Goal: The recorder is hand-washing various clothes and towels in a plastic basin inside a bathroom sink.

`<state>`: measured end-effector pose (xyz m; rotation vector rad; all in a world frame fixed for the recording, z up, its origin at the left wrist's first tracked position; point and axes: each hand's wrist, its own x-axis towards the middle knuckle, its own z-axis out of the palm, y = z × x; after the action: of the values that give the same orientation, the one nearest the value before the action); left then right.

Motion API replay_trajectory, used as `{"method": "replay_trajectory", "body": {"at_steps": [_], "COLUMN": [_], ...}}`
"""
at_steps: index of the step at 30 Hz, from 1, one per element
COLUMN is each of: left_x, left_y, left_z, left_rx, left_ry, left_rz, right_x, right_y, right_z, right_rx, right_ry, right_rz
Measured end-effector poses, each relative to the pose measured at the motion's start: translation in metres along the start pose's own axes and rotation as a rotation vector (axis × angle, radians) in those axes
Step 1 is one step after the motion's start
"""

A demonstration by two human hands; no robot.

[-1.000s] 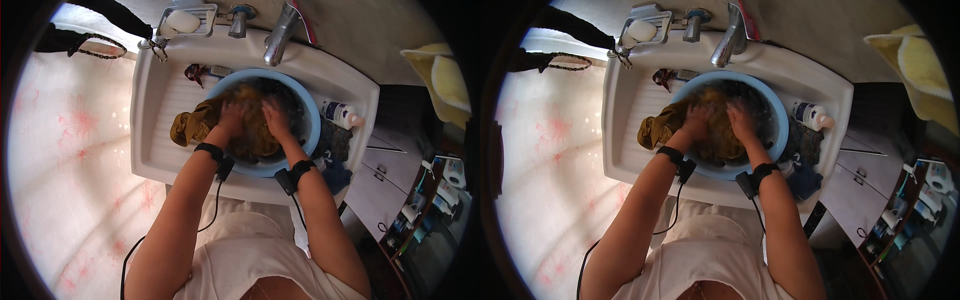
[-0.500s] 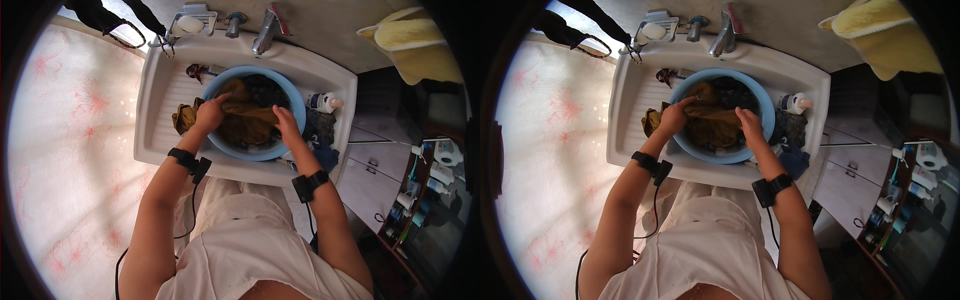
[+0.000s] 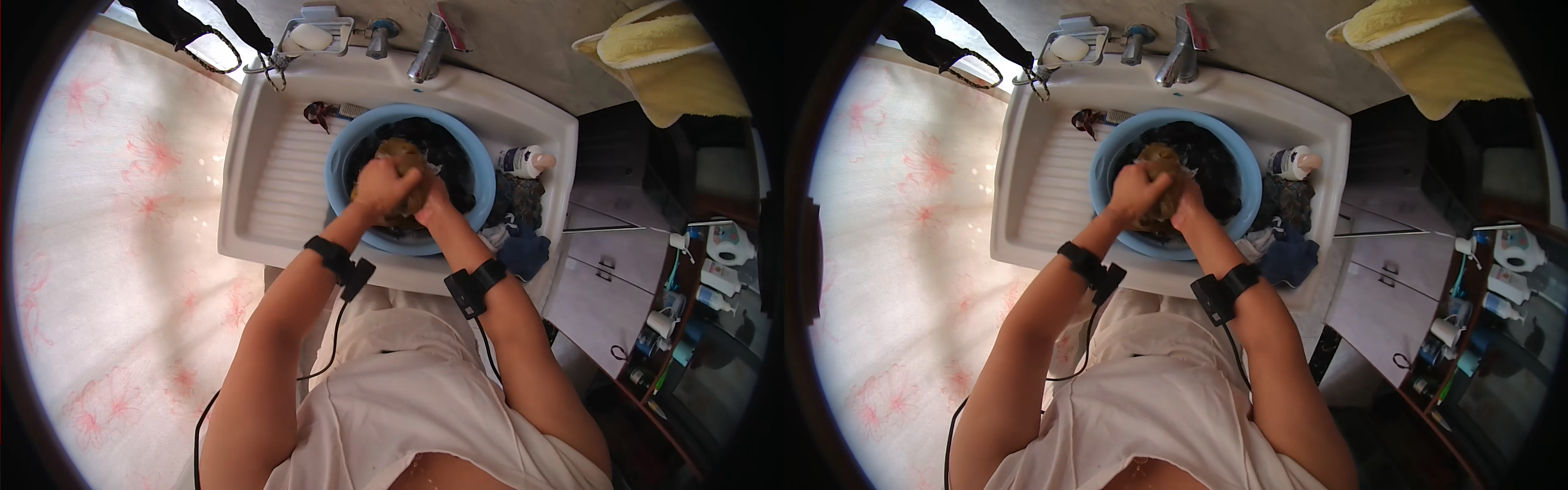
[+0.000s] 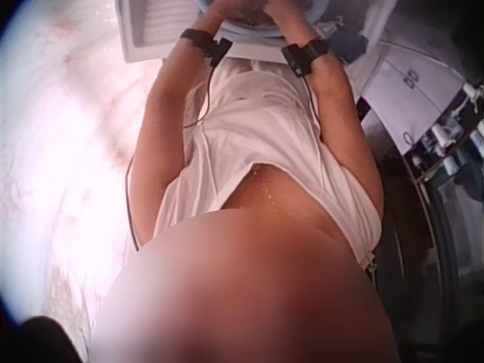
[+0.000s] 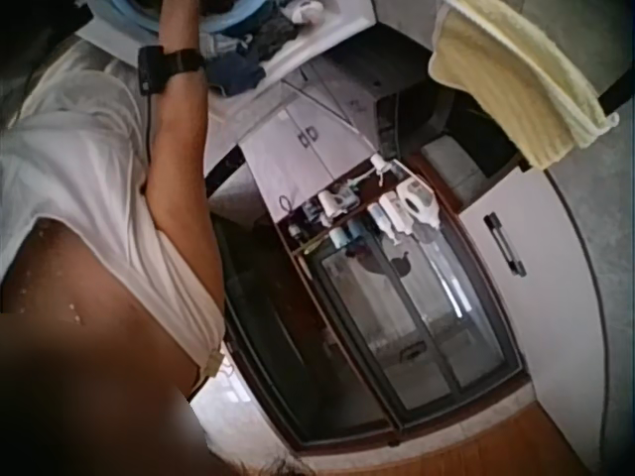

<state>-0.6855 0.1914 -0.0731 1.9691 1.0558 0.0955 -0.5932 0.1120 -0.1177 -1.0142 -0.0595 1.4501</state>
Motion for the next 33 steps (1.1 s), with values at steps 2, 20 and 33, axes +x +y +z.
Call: {"method": "replay_trajectory", "body": {"at_steps": [2, 20, 33], "left_x": [-0.002, -0.01, -0.03], "left_y": [-0.008, 0.02, -0.04], "left_z": [0.005, 0.04, -0.036], "left_rx": [0.076, 0.02, 0.724], "left_ry": [0.094, 0.264, 0.084], "left_rz": [-0.017, 0.289, 0.681], "right_x": [0.0, -0.006, -0.003], "right_y": [0.002, 0.006, -0.026], "right_z": [0.014, -0.03, -0.07], "right_rx": [0.151, 0.448, -0.601], "right_ry": [0.261, 0.062, 0.234], "right_rz": [0.155, 0.135, -0.435]}}
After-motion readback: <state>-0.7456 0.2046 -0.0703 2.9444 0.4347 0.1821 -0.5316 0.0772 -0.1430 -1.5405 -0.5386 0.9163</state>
